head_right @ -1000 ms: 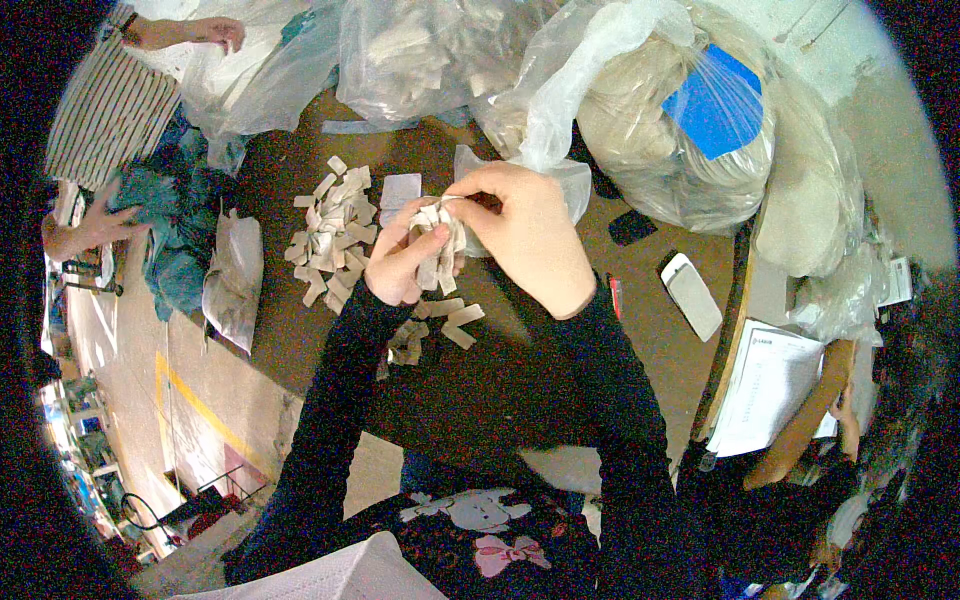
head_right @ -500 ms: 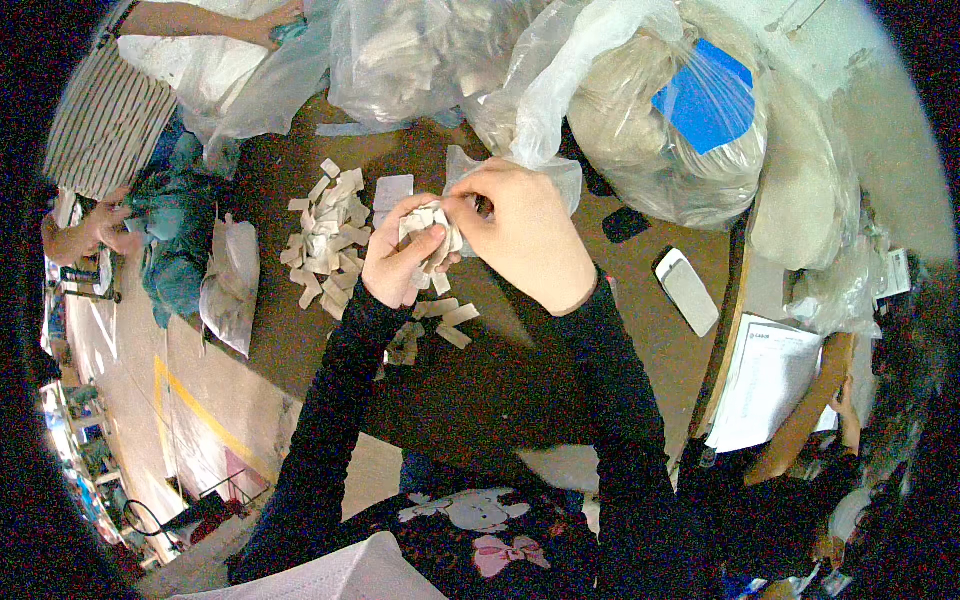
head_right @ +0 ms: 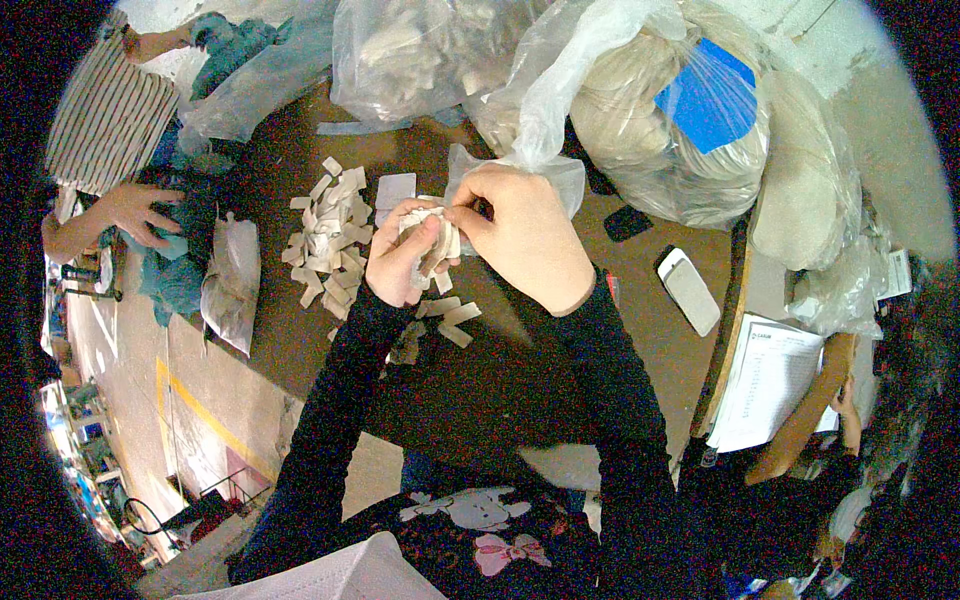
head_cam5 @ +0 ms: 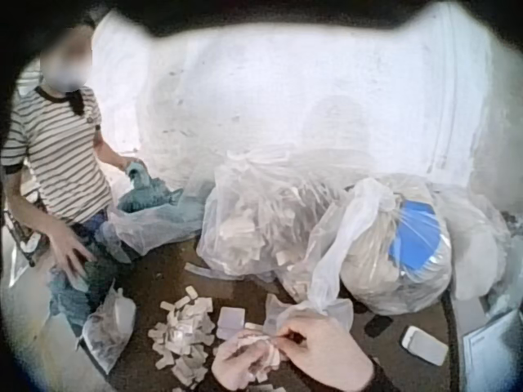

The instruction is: The person picks up small rectangular blocks from a table and places them into a clear plastic bag. They handle the blocks one at a time, occasionally adjusting the bag and continuing to transfer blocks until the bag is filled.

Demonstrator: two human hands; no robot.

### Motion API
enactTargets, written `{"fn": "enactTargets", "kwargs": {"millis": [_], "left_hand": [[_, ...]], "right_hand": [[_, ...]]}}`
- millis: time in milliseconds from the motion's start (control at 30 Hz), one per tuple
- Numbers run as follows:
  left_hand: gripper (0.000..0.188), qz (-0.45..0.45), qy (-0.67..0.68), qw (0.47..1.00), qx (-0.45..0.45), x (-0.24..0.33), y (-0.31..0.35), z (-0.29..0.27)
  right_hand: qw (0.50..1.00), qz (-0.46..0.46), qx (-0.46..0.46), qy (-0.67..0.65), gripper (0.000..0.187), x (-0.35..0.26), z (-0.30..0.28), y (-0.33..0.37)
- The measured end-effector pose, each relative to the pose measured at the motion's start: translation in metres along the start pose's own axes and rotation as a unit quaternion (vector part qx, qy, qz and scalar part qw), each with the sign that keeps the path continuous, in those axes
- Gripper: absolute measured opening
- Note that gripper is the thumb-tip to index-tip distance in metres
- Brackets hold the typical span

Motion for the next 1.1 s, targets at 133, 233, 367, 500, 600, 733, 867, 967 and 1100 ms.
{"fn": "enactTargets", "kwargs": {"millis": [133, 233, 367, 500, 600, 733, 867, 967, 1100], "left_hand": [[0.024, -0.019, 0.051, 0.998, 0.011, 0.000, -0.001, -0.002], [0.023, -0.023, 0.074, 0.997, 0.013, 0.003, -0.001, 0.001], [0.026, 0.020, -0.035, 0.999, -0.027, -0.002, 0.000, -0.005], [0.029, -0.026, -0.007, 1.000, -0.003, -0.003, -0.003, -0.009], [0.030, -0.038, 0.053, 0.998, -0.018, -0.002, -0.005, -0.012], [0.031, -0.070, 0.088, 0.993, -0.033, 0.000, -0.005, -0.007], [0.032, -0.045, 0.008, 0.998, -0.046, 0.001, -0.003, 0.000], [0.029, -0.034, -0.032, 0.998, -0.044, 0.002, -0.003, 0.001], [0.028, -0.025, -0.029, 0.999, -0.037, -0.002, -0.004, -0.004]], "right_hand": [[1.000, -0.007, 0.028, 0.013, 0.008, -0.001, -0.003, 0.000], [0.998, -0.013, 0.056, -0.004, 0.007, 0.001, -0.006, -0.002], [0.999, -0.001, 0.027, 0.025, 0.007, -0.001, -0.003, -0.001], [0.998, -0.005, 0.061, 0.029, 0.009, -0.001, -0.011, -0.002], [0.994, 0.020, 0.104, 0.022, 0.011, 0.003, -0.029, -0.003], [0.986, 0.034, 0.122, 0.110, 0.013, 0.015, -0.050, -0.001], [0.989, 0.032, 0.060, 0.132, 0.014, 0.026, -0.047, -0.001], [0.990, 0.042, 0.049, 0.129, 0.014, 0.025, -0.043, 0.000], [0.985, -0.024, 0.074, 0.153, 0.016, 0.012, -0.040, 0.000]]}}
Point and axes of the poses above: each hand's wrist, its own y-axis away from the middle knuckle, its own z-axis out of the palm, x = y × z, the point moved 4 cm from there along -y, towards the middle knuckle, and after that the axes turned 1 degree about -z, right-handed, at the moved point
